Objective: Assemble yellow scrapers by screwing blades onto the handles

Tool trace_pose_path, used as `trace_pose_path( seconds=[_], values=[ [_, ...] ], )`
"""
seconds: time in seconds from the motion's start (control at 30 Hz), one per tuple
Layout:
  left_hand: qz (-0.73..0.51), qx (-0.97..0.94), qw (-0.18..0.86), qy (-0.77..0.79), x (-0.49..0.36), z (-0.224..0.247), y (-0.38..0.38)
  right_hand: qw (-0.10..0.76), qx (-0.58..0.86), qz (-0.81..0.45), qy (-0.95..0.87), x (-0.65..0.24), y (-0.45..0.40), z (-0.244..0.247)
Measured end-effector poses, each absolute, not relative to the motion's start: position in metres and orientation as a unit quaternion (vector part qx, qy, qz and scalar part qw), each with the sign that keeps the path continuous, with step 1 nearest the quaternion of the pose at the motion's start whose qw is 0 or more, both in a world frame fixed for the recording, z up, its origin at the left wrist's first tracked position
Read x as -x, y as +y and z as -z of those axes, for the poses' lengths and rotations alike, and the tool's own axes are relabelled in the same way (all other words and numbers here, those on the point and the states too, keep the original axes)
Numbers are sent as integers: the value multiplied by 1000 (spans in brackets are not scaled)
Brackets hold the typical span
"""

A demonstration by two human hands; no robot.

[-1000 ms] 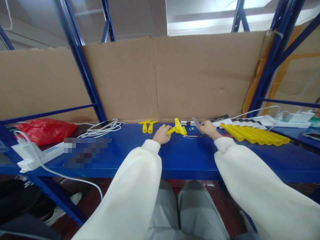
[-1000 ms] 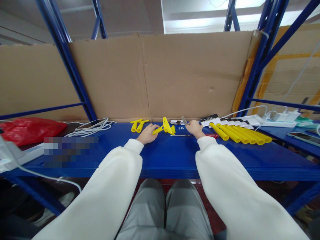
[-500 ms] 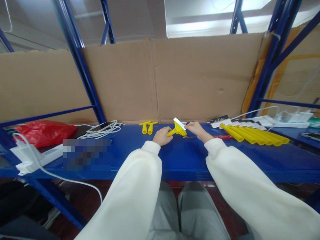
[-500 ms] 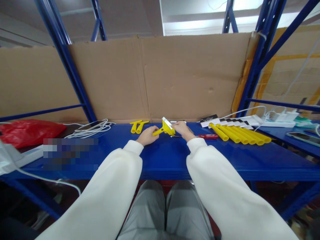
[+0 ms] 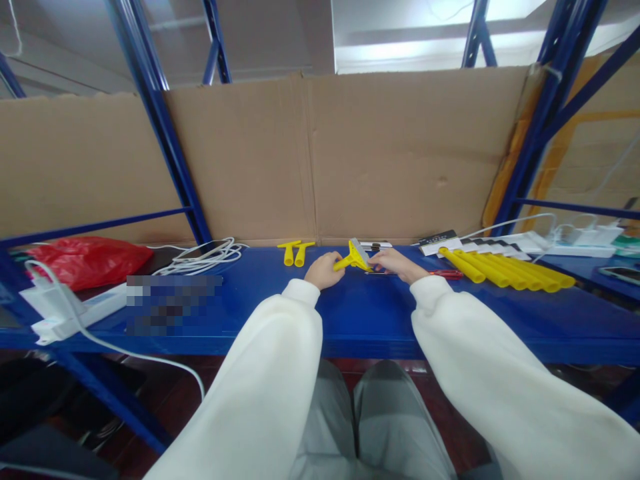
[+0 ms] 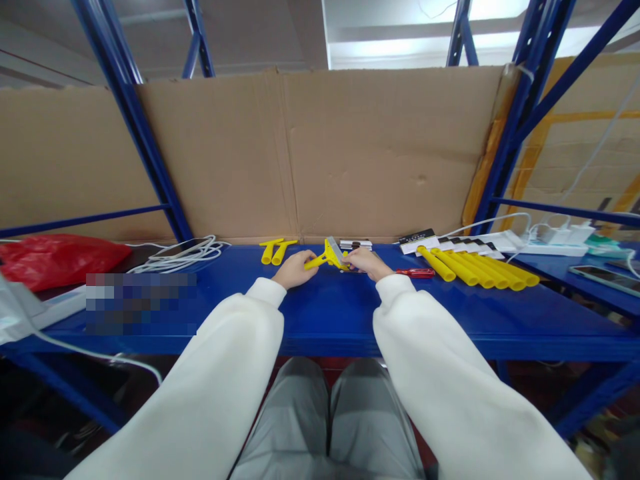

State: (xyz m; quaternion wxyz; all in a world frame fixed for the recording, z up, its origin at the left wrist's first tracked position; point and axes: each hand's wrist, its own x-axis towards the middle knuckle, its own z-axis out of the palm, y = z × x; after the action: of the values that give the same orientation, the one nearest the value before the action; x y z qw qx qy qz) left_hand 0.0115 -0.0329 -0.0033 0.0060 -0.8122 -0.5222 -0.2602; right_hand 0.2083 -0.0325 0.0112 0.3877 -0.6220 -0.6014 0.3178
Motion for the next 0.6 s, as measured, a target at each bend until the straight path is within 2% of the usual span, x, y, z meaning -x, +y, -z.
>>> trace_pose_path(
  seconds=[0.2,0.6],
  values=[
    [284,821,-13,-495,-11,5,-30,414,572,-388,-593,-207,-34,-11],
    [270,826,-14,-495,-11,4,-29,406,547,-421,-599,-210,-30,-7]
  ],
)
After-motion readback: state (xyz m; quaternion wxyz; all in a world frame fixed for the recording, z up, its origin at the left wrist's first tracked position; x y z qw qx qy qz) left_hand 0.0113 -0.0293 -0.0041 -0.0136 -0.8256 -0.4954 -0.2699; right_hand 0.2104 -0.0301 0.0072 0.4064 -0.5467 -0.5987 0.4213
